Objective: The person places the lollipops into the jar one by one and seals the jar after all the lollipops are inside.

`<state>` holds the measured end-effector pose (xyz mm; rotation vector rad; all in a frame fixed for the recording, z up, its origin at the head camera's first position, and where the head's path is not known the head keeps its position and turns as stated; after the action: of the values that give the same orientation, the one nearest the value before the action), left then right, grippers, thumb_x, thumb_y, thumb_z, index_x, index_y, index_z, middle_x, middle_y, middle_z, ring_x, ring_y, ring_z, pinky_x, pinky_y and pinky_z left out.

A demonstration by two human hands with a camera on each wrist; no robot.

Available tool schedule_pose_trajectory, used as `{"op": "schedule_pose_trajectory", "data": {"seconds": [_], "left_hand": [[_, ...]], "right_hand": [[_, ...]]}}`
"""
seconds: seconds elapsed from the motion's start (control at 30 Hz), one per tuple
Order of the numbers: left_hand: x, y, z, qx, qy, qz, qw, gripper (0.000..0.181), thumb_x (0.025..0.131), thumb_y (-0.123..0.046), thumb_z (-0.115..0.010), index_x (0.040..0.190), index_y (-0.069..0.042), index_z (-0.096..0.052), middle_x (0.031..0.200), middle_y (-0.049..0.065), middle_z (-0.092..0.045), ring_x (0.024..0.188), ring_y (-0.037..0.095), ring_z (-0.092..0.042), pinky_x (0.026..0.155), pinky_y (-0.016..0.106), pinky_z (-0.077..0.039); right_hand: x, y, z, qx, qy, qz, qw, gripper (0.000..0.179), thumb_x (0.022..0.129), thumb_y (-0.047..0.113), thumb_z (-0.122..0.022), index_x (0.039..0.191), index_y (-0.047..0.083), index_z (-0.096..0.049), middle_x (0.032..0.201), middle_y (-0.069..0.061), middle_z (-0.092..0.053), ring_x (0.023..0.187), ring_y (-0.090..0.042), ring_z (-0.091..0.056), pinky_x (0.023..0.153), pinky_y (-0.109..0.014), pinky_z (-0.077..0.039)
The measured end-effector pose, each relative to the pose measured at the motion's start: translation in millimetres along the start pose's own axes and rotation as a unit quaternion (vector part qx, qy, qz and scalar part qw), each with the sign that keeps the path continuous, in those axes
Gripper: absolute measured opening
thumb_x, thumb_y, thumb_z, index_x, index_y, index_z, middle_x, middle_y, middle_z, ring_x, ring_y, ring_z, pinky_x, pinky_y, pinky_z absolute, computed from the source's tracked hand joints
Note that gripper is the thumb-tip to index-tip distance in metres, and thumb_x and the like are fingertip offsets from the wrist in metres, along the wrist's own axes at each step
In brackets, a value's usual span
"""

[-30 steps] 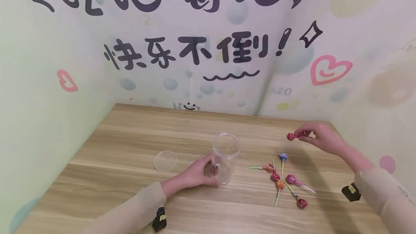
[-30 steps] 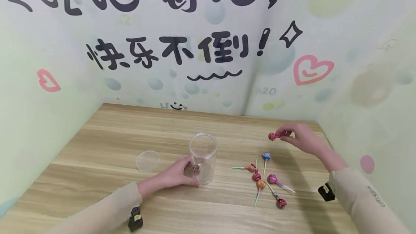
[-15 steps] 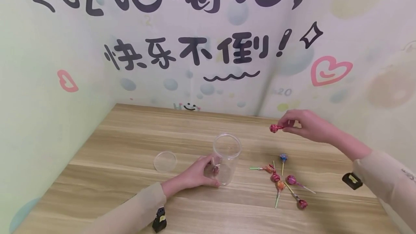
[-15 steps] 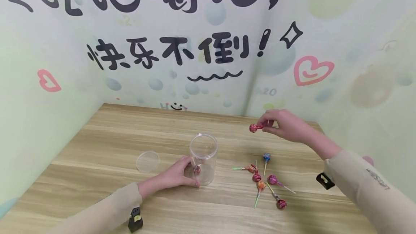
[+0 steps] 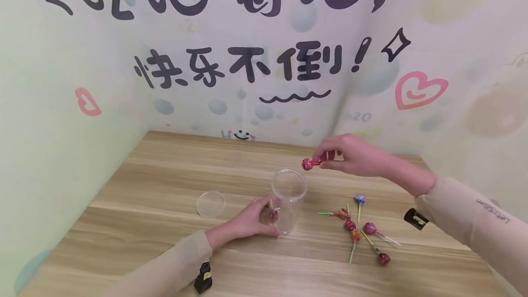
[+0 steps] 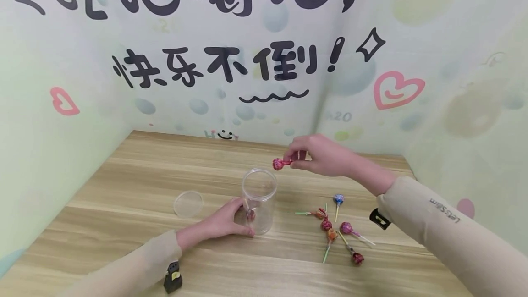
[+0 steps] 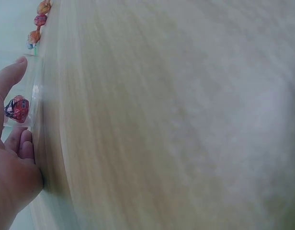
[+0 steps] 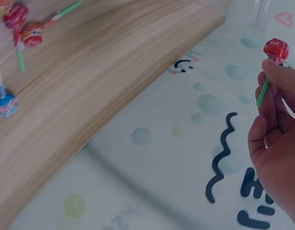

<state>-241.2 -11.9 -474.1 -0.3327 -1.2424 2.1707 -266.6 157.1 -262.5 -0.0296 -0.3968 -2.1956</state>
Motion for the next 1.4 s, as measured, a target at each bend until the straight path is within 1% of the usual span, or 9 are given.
{"op": "schedule_pose_trajectory", "data": {"seconds": [0.13, 0.2, 0.43, 0.63, 0.77, 1.03, 1.17, 1.27, 1.4], "left_hand": [[-1.6, 2.6, 0.7, 0.007, -0.001, 0.02, 0.9998, 0.068, 0.072, -0.029, -0.088, 0.129, -0.015, -0.054, 0.094, -0.01, -0.063, 0.098, 0.007, -0.052, 0.099, 0.029, -0.037], [-1.8, 2.6, 0.9, 0.007, -0.001, 0.02, 0.9998, 0.067, 0.072, -0.028, -0.088, 0.129, -0.014, -0.054, 0.094, -0.01, -0.063, 0.099, 0.007, -0.052, 0.099, 0.029, -0.037], [-0.1, -4.0, 0.4, -0.005, 0.004, -0.011, 0.9999, 0.062, 0.074, -0.022, -0.087, 0.125, -0.008, -0.055, 0.093, -0.002, -0.066, 0.092, 0.006, -0.056, 0.094, 0.026, -0.044], [0.4, -5.0, 0.6, -0.011, 0.007, -0.017, 0.9998, 0.06, 0.075, -0.022, -0.087, 0.123, -0.006, -0.055, 0.092, 0.0, -0.065, 0.09, 0.008, -0.056, 0.091, 0.027, -0.046], [0.6, -5.0, 0.2, -0.011, 0.009, -0.022, 0.9997, 0.056, 0.075, -0.023, -0.086, 0.119, -0.005, -0.056, 0.092, 0.001, -0.065, 0.089, 0.012, -0.057, 0.088, 0.027, -0.046], [-0.6, -3.2, -0.1, 0.002, 0.012, 0.001, 0.9999, 0.054, 0.076, -0.027, -0.086, 0.117, -0.008, -0.056, 0.093, -0.005, -0.064, 0.092, 0.009, -0.055, 0.089, 0.025, -0.043], [-1.0, -2.3, 0.3, 0.01, 0.008, 0.006, 0.9999, 0.054, 0.076, -0.028, -0.086, 0.117, -0.01, -0.057, 0.093, -0.007, -0.064, 0.095, 0.009, -0.053, 0.092, 0.027, -0.041], [-1.0, -1.0, 0.6, 0.016, 0.005, 0.015, 0.9997, 0.055, 0.075, -0.031, -0.086, 0.119, -0.014, -0.056, 0.094, -0.01, -0.064, 0.098, 0.009, -0.051, 0.093, 0.029, -0.038], [-0.3, 0.3, -0.5, 0.016, 0.006, 0.027, 0.9995, 0.055, 0.075, -0.033, -0.086, 0.117, -0.016, -0.056, 0.093, -0.012, -0.063, 0.1, 0.011, -0.048, 0.091, 0.029, -0.037]], "right_hand": [[10.5, 13, -5, 0.019, 0.017, 0.003, 0.9997, 0.013, 0.09, 0.014, -0.072, 0.1, 0.022, -0.072, 0.091, 0.01, -0.07, 0.077, 0.001, -0.059, 0.068, -0.023, -0.053], [15.1, 19, -8, 0.027, 0.026, 0.007, 0.9993, 0.012, 0.09, 0.014, -0.071, 0.1, 0.021, -0.072, 0.091, 0.01, -0.069, 0.078, 0.0, -0.059, 0.068, -0.022, -0.053], [25.8, 35, -20, 0.049, 0.054, 0.02, 0.9972, 0.012, 0.09, 0.012, -0.07, 0.1, 0.019, -0.073, 0.092, 0.007, -0.07, 0.077, -0.001, -0.059, 0.068, -0.02, -0.053], [31.8, 44, -29, 0.059, 0.062, 0.02, 0.9962, 0.014, 0.089, 0.008, -0.071, 0.099, 0.016, -0.073, 0.092, 0.005, -0.071, 0.077, -0.001, -0.059, 0.069, -0.019, -0.054], [34.6, 50, -33, 0.057, 0.063, 0.033, 0.9959, 0.014, 0.088, 0.006, -0.071, 0.099, 0.014, -0.073, 0.092, 0.003, -0.071, 0.078, -0.002, -0.059, 0.07, -0.019, -0.054], [36.8, 56, -38, 0.054, 0.069, 0.045, 0.9952, 0.015, 0.085, 0.002, -0.072, 0.097, 0.012, -0.074, 0.09, 0.004, -0.07, 0.08, -0.003, -0.06, 0.072, -0.022, -0.056], [37.8, 57, -38, 0.048, 0.068, 0.048, 0.9954, 0.016, 0.084, 0.001, -0.073, 0.095, 0.013, -0.074, 0.088, 0.004, -0.069, 0.079, -0.003, -0.059, 0.071, -0.02, -0.055], [38.1, 57, -40, 0.044, 0.073, 0.051, 0.995, 0.016, 0.084, 0.002, -0.073, 0.094, 0.013, -0.075, 0.087, 0.003, -0.07, 0.078, -0.003, -0.059, 0.07, -0.019, -0.054], [38.1, 58, -46, 0.044, 0.083, 0.058, 0.994, 0.015, 0.085, 0.002, -0.072, 0.095, 0.014, -0.075, 0.087, 0.001, -0.071, 0.078, -0.003, -0.059, 0.07, -0.018, -0.053]]}}
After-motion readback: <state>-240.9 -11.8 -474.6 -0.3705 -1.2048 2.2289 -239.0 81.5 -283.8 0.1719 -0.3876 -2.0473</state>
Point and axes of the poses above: each hand's wrist, its own x-axis towards the middle knuckle, its own z-axis out of the back of the hand, y = z × x, the point moved 8 cm from there along x, towards the middle knuckle
